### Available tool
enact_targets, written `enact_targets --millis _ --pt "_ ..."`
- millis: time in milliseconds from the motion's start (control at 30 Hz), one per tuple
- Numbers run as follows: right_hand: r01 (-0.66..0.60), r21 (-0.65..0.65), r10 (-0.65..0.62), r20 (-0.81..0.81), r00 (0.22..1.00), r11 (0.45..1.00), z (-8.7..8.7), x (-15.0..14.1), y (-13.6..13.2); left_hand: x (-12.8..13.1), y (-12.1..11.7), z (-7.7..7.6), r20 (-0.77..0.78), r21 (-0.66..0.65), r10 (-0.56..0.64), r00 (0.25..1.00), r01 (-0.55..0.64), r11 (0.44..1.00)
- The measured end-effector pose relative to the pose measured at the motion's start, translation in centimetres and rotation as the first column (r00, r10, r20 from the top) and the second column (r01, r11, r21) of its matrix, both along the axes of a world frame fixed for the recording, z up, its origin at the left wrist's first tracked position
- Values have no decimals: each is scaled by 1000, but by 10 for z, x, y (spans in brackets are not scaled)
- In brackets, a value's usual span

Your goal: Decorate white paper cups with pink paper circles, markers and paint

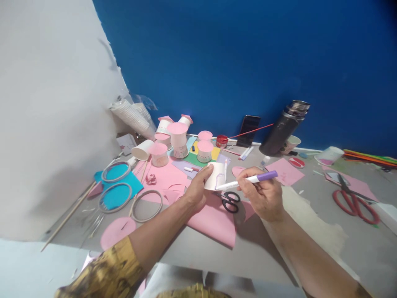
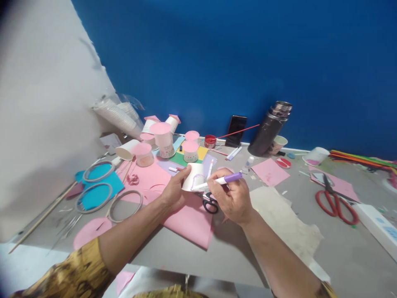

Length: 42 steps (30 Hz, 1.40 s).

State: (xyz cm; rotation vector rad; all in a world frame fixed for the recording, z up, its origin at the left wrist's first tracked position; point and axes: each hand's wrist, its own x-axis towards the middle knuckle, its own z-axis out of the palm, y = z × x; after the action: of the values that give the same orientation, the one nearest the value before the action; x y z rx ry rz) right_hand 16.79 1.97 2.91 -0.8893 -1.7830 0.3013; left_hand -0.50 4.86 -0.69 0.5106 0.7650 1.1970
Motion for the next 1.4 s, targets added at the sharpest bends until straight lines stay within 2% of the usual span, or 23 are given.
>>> enact_targets --millis 267,533,700,800,933,1100,1267,1400 --pt "136 -58 -144 -155 977 989 -5 2 1 0 -1 7 57 -61 -11 998 15 998" --pt "102 22 -100 -76 992 995 -1 0 0 -1 -2 7 54 -47 -22 998 25 999" --pt "54 21 -54 -10 998 998 1 1 -1 -2 -3 9 23 -63 -35 999 36 997" --pt "64 -4 -64 -55 996 998 0 2 0 -3 -3 12 28 -72 -33 999 35 997" --pt "127 -33 -131 -136 982 991 -1 2 0 -4 -3 13 102 -75 -81 991 89 993" --pt "15 -40 -17 -72 997 999 2 2 -3 -6 -2 10 113 -70 -93 989 101 992" --pt "90 -42 -96 -159 983 995 0 3 -1 -6 -3 11 152 -73 -108 983 120 990" --pt "39 -94 -53 -154 987 995 1 4 -2 -7 -3 13 185 -66 -135 973 149 987"
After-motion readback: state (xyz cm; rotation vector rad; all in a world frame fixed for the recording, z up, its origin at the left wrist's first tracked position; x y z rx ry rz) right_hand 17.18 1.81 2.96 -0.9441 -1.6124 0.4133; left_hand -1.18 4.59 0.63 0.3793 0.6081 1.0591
